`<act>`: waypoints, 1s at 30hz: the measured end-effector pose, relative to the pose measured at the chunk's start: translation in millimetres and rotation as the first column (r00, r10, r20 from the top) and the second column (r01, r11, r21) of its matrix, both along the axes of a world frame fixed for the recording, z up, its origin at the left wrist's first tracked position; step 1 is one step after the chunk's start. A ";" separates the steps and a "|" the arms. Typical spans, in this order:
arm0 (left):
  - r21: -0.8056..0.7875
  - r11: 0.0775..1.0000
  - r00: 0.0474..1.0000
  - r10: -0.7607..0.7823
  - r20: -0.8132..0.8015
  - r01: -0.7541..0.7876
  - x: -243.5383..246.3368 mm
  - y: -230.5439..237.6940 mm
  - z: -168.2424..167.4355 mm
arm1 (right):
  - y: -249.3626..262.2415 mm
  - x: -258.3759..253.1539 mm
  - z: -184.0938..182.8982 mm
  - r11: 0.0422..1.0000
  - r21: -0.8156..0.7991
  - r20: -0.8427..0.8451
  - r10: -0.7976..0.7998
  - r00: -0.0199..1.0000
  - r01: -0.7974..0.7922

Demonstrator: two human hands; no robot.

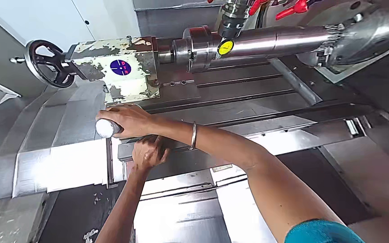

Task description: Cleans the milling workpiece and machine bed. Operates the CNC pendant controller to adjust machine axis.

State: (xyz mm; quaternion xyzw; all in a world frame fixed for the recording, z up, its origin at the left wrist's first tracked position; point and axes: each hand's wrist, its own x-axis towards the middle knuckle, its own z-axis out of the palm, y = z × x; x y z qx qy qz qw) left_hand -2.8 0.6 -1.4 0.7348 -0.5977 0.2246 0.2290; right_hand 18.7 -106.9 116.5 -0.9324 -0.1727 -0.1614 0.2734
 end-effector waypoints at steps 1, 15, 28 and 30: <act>0.001 1.000 1.000 0.003 0.003 -0.003 -0.3 0.6 -0.2 | -1.9 -3.1 -1.3 1.000 0.024 -0.010 -0.008 1.000 0.008; 0.051 0.999 0.997 0.022 -0.079 -0.018 -1.8 0.1 3.7 | -92.8 -138.9 4.7 0.877 -0.450 -0.458 -0.387 0.800 0.167; 0.147 0.987 0.977 0.096 -0.189 -0.068 -8.5 1.5 15.6 | -87.2 -163.9 -12.5 0.799 -0.568 -0.510 -0.531 0.677 0.198; 0.125 0.991 0.979 0.068 -0.191 -0.044 -8.8 1.6 12.6 | -89.9 -154.2 -6.2 0.828 -0.537 -0.596 -0.509 0.622 0.163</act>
